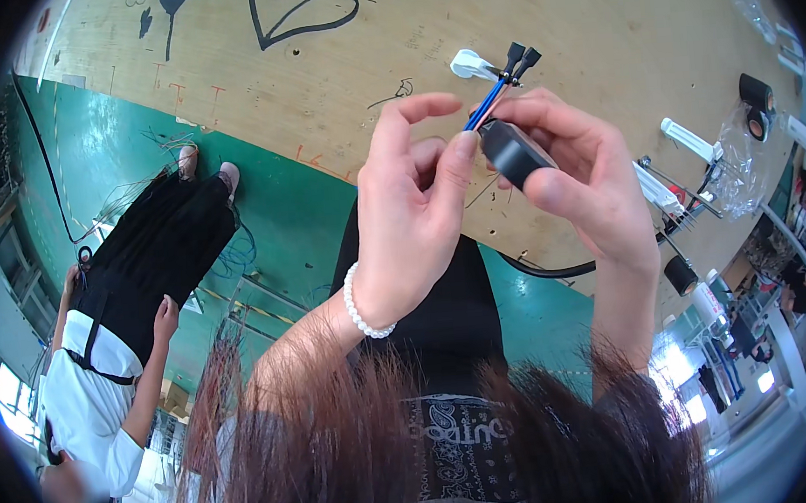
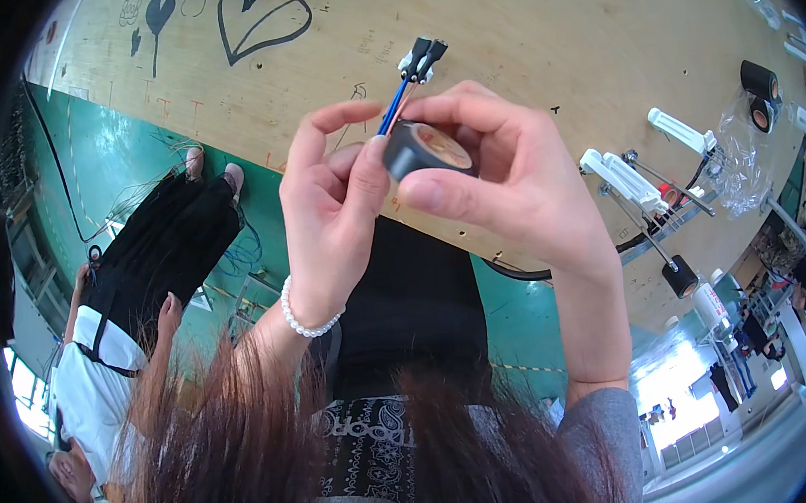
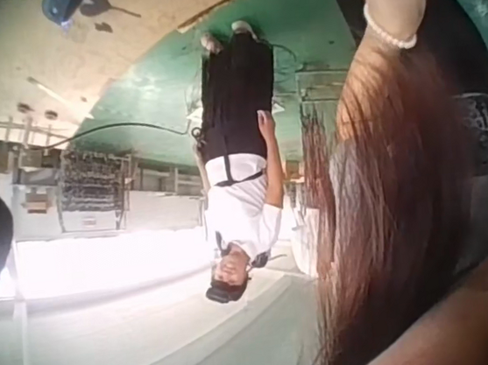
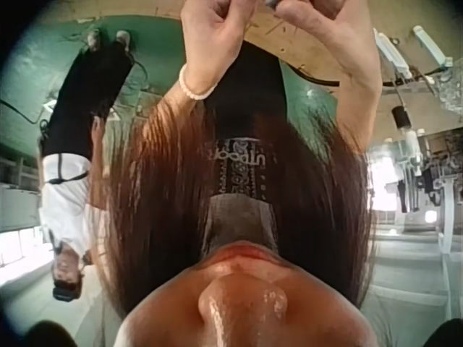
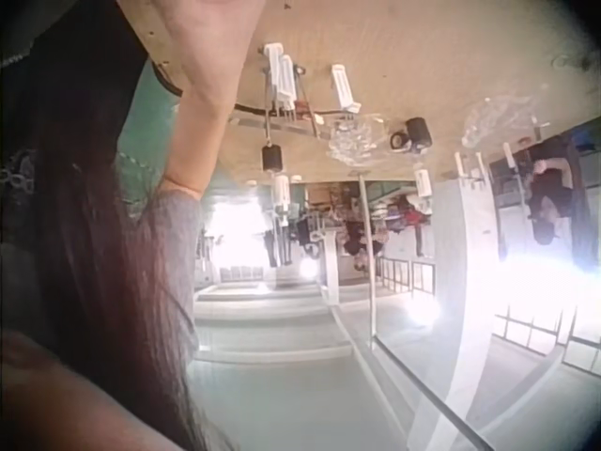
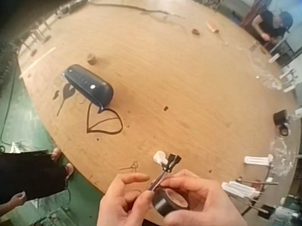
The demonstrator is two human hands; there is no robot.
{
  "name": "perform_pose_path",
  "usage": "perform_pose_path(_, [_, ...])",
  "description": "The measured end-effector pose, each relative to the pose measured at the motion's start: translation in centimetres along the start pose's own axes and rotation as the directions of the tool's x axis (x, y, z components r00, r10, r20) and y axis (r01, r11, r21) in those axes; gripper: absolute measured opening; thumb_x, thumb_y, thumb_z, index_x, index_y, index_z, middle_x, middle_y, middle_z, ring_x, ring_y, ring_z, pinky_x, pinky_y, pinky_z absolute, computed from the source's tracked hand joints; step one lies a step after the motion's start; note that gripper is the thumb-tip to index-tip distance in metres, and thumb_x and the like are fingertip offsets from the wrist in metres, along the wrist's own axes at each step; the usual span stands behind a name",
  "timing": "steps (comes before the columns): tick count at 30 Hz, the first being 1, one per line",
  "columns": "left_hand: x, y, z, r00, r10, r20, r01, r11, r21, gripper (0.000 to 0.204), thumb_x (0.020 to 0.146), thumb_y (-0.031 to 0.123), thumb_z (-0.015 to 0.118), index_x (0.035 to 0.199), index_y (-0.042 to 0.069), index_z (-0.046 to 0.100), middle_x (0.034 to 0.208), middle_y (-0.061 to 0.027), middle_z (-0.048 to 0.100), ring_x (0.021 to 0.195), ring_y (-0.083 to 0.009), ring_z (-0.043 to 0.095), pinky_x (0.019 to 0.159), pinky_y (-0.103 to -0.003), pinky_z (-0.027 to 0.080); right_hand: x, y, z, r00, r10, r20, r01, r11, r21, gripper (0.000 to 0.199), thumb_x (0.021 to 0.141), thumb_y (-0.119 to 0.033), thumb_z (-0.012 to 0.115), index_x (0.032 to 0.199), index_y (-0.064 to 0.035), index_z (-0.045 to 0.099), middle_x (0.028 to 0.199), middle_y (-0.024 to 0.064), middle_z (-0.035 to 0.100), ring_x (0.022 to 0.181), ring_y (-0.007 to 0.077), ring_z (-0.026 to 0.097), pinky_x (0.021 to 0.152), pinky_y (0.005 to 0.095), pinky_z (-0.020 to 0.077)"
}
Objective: Assembling a wiring harness by taping wires and attaching connectors.
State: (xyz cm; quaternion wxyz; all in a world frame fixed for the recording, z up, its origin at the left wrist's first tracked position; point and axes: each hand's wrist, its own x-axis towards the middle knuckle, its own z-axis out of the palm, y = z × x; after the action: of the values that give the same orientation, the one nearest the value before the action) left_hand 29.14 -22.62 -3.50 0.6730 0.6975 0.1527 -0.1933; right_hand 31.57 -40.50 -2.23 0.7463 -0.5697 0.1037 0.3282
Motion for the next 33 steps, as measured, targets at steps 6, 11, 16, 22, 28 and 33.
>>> perform_pose_path(6, [-0.5, 0.3, 0.3, 0.988, -0.153, 0.036, 0.156, 0.94, -0.304, 0.014, 0.098, 0.009, 0.058, 0.102, -0.003, 0.063, 0.073, 0.0038, 0.059, 0.061, -0.0008, 0.047, 0.053, -0.018, 0.038, -0.9, -0.3, 2.3, 0.992, 0.045, -0.116, -0.02, 0.978, 0.208, 0.048, 0.091, -0.013, 0.069, 0.131, 0.0066, 0.053, 0.104, 0.0049, 0.059, 0.099, 0.0109, 0.058, 0.083, 0.0266, 0.0485])
perform_pose_path(11, [-0.4, 0.7, -0.8, 0.951, -0.268, 0.155, 0.309, 0.848, -0.431, 0.017, 0.098, 0.015, 0.059, 0.095, -0.002, 0.064, 0.07, 0.0045, 0.055, 0.057, -0.0006, 0.044, 0.048, -0.018, 0.033, 1.2, 4.8, 4.7, 0.956, -0.171, -0.238, 0.22, 0.955, 0.198, 0.055, 0.1, -0.036, 0.054, 0.139, 0.0011, 0.045, 0.131, 0.0193, 0.057, 0.12, 0.024, 0.057, 0.102, 0.0358, 0.0441])
perform_pose_path(16, [0.4, 1.9, -1.6, 0.855, -0.389, 0.344, 0.512, 0.743, -0.432, 0.023, 0.1, 0.021, 0.057, 0.087, 0.001, 0.06, 0.068, 0.0057, 0.048, 0.054, -0.001, 0.035, 0.046, -0.018, 0.025, 4.0, 7.4, 3.5, 0.945, -0.31, -0.105, 0.324, 0.845, 0.425, 0.059, 0.097, -0.048, 0.052, 0.128, 0.0023, 0.049, 0.143, 0.0262, 0.045, 0.126, 0.0371, 0.053, 0.107, 0.0482, 0.0414])
perform_pose_path(22, [0.0, 0.0, -0.8, 0.995, 0.087, 0.056, -0.089, 0.995, 0.034, 0.015, 0.098, 0.011, 0.058, 0.093, -0.003, 0.063, 0.078, 0.0021, 0.06, 0.064, -0.0015, 0.048, 0.055, -0.017, 0.037, 0.8, 7.6, 1.9, 0.91, -0.381, -0.164, 0.405, 0.902, 0.147, 0.032, 0.1, -0.026, 0.054, 0.112, 0.0028, 0.059, 0.13, 0.0194, 0.055, 0.117, 0.0253, 0.057, 0.098, 0.0377, 0.0449])
perform_pose_path(28, [-0.2, -1.9, -0.9, 0.91, 0.412, 0.046, -0.404, 0.859, 0.315, 0.009, 0.079, -0.007, 0.064, 0.086, -0.001, 0.061, 0.068, -0.0095, 0.053, 0.059, -0.0252, 0.052, 0.054, -0.03, 0.041, 0.1, 2.5, 4.0, 0.868, -0.444, -0.221, 0.338, 0.856, -0.391, 0.029, 0.091, -0.017, 0.069, 0.114, -0.0013, 0.06, 0.096, 0.0061, 0.056, 0.08, 0.0101, 0.052, 0.075, 0.0249, 0.0448])
perform_pose_path(33, [-2.0, -3.7, -3.3, 0.92, 0.346, 0.185, -0.384, 0.89, 0.246, 0.006, 0.087, 0.004, 0.062, 0.085, 0.0, 0.06, 0.073, -0.0075, 0.057, 0.071, -0.0196, 0.054, 0.064, -0.029, 0.042, 2.6, 5.8, 6.8, 0.851, -0.158, -0.5, 0.293, 0.934, 0.203, 0.035, 0.09, -0.01, 0.07, 0.12, -0.0043, 0.052, 0.114, 0.0069, 0.058, 0.098, 0.0113, 0.057, 0.088, 0.0283, 0.0476])
